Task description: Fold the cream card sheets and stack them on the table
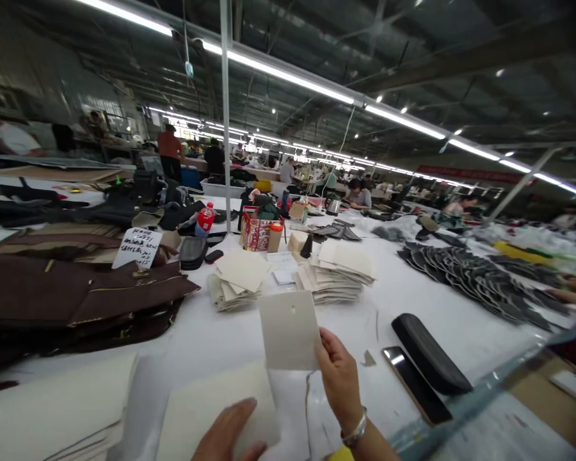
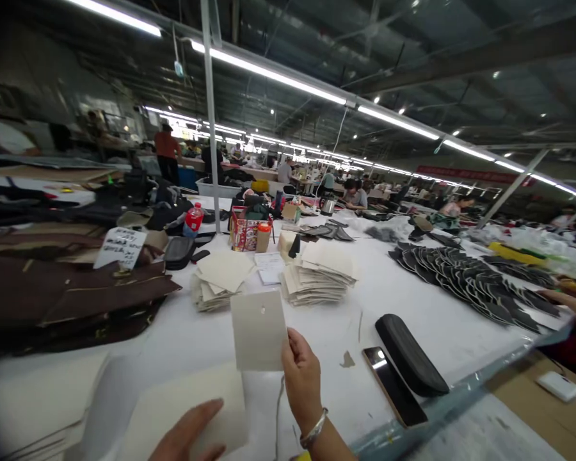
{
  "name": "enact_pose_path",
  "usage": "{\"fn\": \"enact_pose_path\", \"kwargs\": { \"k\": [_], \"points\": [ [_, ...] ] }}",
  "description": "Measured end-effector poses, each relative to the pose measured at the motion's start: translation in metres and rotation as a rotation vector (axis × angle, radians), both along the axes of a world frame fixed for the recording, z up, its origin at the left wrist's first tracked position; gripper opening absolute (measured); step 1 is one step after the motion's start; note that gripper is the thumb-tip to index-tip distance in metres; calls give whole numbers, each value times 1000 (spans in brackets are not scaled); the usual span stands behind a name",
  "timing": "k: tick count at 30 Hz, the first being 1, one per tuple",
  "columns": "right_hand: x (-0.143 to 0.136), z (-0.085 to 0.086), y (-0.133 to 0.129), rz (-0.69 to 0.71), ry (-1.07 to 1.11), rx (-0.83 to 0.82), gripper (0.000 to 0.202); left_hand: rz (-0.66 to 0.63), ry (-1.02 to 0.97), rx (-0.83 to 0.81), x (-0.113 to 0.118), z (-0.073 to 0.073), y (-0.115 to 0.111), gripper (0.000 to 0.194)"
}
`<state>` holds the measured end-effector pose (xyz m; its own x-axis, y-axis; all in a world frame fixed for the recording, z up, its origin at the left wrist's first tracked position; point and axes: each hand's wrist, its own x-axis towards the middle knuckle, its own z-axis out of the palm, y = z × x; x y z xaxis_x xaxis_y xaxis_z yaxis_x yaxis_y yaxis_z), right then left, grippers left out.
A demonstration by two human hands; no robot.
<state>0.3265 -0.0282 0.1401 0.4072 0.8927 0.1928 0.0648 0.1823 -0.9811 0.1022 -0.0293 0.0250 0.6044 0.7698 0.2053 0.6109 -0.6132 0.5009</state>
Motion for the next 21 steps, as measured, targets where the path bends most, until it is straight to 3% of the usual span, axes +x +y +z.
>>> {"fn": "enact_pose_path", "kwargs": {
  "k": [3, 6, 8, 10, 11, 13, 15, 18, 21],
  "points": [
    [-4, -1, -2, 20, -26, -27, 33, 196, -202, -115, -5, 40, 5, 48],
    [13, 7, 0, 3, -120, -75, 35, 299, -277, -102, -13, 62, 19, 42],
    [35, 11, 3, -199, -338, -51, 35, 375, -255, 14, -20, 70, 40, 39],
    [58, 9, 8, -416, -621, 84, 36, 412, -213, 185, -23, 80, 69, 38],
    [67, 4, 13, -460, -755, 176, 37, 411, -188, 272, -21, 86, 86, 38],
    [74, -13, 27, -383, -983, 336, 38, 388, -123, 413, -8, 99, 122, 38],
    [66, -39, 45, -191, -1169, 383, 37, 354, -12, 478, 13, 108, 157, 43],
    [42, -77, 72, 85, -1346, 280, 39, 263, 210, 410, 46, 109, 200, 49],
    [28, -90, 92, 162, -1305, 177, 43, 171, 313, 304, 59, 104, 225, 27]
  ]
}}
